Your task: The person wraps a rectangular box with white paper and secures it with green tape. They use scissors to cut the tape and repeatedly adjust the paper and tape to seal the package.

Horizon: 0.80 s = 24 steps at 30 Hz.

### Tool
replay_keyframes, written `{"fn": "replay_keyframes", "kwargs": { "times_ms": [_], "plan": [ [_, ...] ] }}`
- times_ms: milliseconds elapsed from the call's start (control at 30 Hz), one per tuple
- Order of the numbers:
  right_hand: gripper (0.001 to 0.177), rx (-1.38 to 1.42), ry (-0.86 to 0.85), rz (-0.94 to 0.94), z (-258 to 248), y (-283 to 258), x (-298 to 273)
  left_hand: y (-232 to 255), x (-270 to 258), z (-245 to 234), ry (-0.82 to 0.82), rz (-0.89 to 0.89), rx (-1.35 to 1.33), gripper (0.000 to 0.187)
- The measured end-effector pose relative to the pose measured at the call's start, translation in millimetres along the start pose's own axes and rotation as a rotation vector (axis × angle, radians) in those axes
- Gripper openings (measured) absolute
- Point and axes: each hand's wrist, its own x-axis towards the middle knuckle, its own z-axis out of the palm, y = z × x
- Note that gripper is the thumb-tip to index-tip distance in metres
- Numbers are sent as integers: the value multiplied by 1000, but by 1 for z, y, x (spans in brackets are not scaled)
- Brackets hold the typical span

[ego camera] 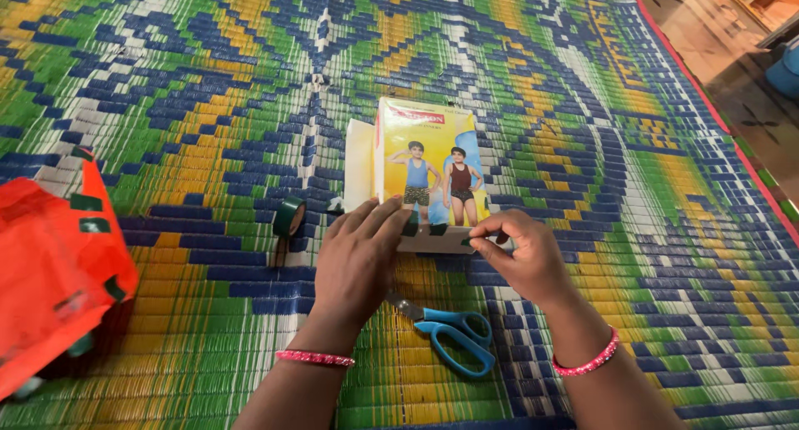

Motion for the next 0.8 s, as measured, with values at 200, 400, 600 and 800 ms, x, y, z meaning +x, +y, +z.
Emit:
{"fn": "replay_keyframes", "kwargs": {
  "times_ms": [200,400,600,800],
  "plan": [
    [20,-186,60,-289,11,-14,6,13,2,-30,127,-65,99,50],
    [19,-185,82,-205,20,-6,4,-62,-7,-121,583,-667,311,78],
    [19,-163,80,-299,21,6,2,-147,-80,-177,137,-1388,475,109],
    [19,-128,175,-350,26,4,1,-142,-87,-122,-110,-685,527,27]
  ]
}}
